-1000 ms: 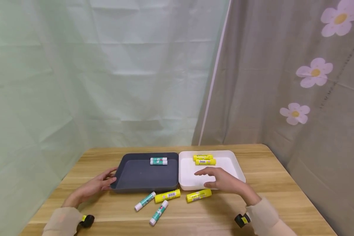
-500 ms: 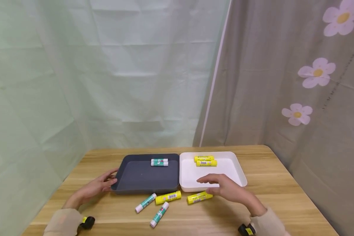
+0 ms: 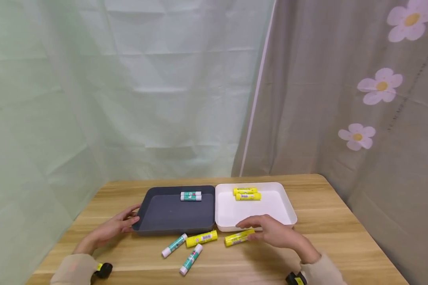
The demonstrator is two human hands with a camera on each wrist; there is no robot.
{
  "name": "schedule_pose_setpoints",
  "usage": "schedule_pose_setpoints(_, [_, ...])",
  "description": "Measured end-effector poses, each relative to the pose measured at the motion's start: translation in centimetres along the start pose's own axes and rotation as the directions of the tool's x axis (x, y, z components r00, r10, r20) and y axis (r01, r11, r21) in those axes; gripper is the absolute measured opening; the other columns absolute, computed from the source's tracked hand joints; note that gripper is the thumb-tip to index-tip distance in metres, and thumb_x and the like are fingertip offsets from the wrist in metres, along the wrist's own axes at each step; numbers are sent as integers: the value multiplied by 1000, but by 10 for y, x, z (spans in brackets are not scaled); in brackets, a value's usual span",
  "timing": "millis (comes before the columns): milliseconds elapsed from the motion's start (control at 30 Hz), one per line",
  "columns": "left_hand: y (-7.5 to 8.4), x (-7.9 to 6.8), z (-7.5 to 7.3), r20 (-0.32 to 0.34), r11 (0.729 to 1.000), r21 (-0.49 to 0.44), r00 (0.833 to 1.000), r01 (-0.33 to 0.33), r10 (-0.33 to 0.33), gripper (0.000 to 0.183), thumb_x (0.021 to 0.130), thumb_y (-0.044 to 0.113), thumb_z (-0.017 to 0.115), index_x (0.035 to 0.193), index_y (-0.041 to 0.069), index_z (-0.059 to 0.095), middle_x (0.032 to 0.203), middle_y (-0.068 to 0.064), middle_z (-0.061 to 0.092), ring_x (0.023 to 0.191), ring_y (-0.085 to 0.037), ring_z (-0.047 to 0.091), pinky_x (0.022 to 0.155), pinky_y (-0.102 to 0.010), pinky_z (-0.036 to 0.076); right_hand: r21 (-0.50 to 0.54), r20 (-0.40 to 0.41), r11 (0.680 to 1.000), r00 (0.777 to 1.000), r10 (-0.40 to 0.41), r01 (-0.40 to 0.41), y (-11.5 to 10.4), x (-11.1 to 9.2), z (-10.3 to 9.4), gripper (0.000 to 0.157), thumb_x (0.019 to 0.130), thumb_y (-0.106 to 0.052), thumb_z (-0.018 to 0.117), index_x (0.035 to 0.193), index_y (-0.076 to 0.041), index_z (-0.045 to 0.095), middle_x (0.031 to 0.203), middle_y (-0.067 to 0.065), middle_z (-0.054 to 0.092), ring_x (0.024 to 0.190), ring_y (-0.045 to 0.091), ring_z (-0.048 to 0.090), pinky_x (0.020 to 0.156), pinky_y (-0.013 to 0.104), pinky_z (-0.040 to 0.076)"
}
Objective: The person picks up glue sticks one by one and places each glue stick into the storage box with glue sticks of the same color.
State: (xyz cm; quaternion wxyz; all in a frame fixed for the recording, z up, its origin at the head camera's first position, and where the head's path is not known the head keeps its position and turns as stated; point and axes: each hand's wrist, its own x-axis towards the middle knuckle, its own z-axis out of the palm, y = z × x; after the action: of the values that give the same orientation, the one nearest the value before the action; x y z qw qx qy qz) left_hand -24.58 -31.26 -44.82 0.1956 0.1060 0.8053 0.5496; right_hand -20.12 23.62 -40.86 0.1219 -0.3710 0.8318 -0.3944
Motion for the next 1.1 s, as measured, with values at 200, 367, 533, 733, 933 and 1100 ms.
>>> schedule_pose_setpoints(200, [-1,-1,-3,11,1000,7,1000,7,-7,71,113,24,50,166,0,9,150,-36,24,137,-49,42,106,-52,50,-17,29,1000,999,20,-20,0,1,1,36,101,-17,70,135,-9,69,133,6,69,124,18,62,105,34,50])
schedule_pose_setpoints(367, [-2,-1,-3,9,1000,9,1000,17,-17,71,113,25,49,166,0,9,150,-35,24,137,-49,42,107,-54,49,-66,68,998,998,14,-9,0,1,4,37,101,-19,70,137,-13,68,136,1,68,127,16,60,107,35,50])
schedule_pose_setpoints(533, [-2,-1,-4,10,1000,12,1000,18,-18,71,113,26,49,166,1,9,149,-35,25,136,-48,42,107,-55,48,-102,76,995,997,29,-21,-1,2,8,37,100,-20,71,137,-16,68,136,-3,67,128,14,59,108,37,50])
schedule_pose_setpoints(733, [-3,0,-3,6,1000,12,1000,19,-19,72,112,26,51,166,1,10,149,-34,26,134,-45,44,106,-53,49,-190,86,981,996,-18,34,0,2,15,39,98,-8,72,136,-15,68,135,-1,68,127,15,60,106,35,50])
schedule_pose_setpoints(933, [-3,0,-3,-5,1000,8,1000,19,-19,71,112,25,51,166,1,10,149,-34,26,134,-45,44,106,-53,49,-286,84,958,996,-13,37,-1,4,19,49,91,2,73,134,-19,69,131,-7,67,121,11,60,104,36,52])
schedule_pose_setpoints(1100, [-4,2,-3,-8,1000,11,1000,20,-20,71,113,25,50,166,2,10,149,-34,26,134,-45,44,107,-54,49,-332,60,940,996,-61,77,0,5,22,52,85,7,74,131,-17,72,124,-7,67,115,10,61,101,37,53])
